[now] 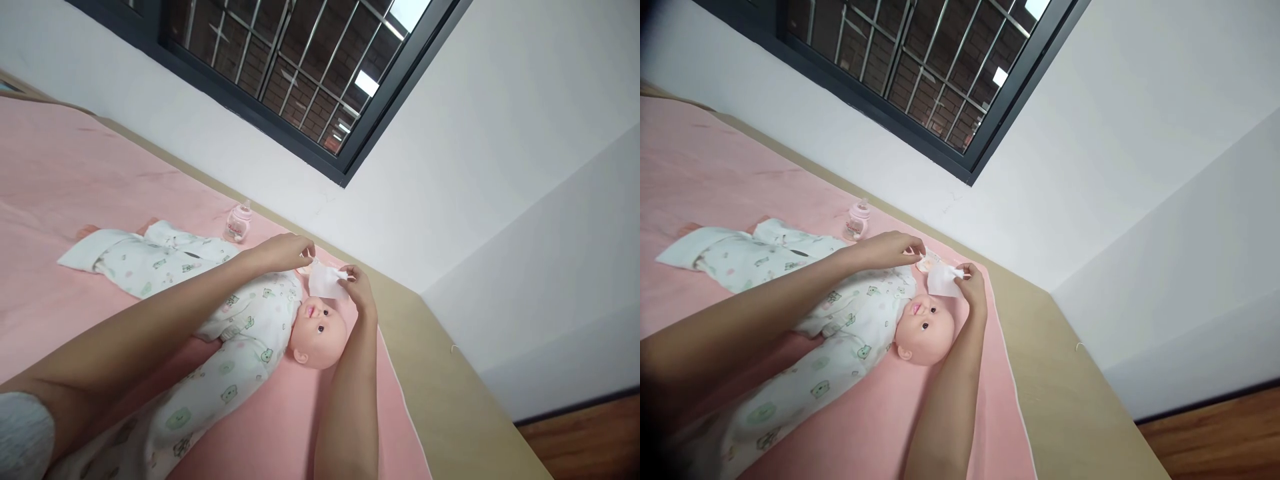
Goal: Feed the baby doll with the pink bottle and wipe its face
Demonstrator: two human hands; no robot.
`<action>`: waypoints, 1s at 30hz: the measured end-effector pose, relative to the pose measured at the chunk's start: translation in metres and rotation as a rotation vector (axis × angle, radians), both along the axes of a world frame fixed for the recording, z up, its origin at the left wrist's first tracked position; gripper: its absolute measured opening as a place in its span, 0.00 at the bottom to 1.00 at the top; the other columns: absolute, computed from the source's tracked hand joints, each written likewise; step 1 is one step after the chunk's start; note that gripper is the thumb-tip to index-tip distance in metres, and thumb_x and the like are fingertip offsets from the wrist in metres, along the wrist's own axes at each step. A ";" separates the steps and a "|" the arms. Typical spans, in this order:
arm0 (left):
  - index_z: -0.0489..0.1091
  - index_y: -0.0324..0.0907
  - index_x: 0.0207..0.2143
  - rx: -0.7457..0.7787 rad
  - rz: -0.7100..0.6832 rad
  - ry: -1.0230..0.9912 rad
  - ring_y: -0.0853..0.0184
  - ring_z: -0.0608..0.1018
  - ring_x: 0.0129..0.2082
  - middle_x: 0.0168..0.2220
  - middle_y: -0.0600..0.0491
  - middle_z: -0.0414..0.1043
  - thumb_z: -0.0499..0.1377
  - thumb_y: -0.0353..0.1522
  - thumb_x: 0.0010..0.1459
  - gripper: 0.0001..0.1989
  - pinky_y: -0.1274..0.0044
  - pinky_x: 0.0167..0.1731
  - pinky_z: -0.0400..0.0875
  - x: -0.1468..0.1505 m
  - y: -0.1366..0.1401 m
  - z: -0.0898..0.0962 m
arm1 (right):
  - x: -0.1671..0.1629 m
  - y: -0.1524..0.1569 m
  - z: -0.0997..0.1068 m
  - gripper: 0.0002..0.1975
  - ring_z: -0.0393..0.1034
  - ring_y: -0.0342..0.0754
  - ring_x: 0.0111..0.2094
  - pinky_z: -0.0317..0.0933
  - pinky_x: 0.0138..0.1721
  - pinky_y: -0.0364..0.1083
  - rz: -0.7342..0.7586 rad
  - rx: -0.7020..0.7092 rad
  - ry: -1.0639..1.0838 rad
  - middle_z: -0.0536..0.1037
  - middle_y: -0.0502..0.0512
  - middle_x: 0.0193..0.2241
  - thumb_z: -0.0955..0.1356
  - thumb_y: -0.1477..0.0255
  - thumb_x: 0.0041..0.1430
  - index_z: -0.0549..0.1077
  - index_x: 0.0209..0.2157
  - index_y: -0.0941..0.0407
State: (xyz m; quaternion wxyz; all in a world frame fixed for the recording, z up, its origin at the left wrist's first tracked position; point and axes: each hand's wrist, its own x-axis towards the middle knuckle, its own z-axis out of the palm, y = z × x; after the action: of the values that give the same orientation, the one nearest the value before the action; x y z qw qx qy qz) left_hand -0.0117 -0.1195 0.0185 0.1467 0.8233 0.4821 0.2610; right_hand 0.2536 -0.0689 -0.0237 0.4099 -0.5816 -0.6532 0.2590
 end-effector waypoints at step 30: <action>0.78 0.42 0.37 0.168 -0.389 -0.472 0.57 0.70 0.58 0.61 0.50 0.66 0.65 0.41 0.53 0.13 0.70 0.57 0.63 -0.011 -0.016 0.017 | -0.063 -0.065 0.071 0.24 0.69 0.41 0.32 0.66 0.32 0.42 0.351 0.265 0.173 0.72 0.54 0.49 0.72 0.66 0.53 0.67 0.52 0.48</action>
State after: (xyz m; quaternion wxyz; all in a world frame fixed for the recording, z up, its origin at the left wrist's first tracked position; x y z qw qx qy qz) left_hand -0.0224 -0.1356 0.0358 0.2334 0.8261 0.2449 0.4506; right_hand 0.1908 -0.1343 0.0468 0.4857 -0.3758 -0.7350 0.2876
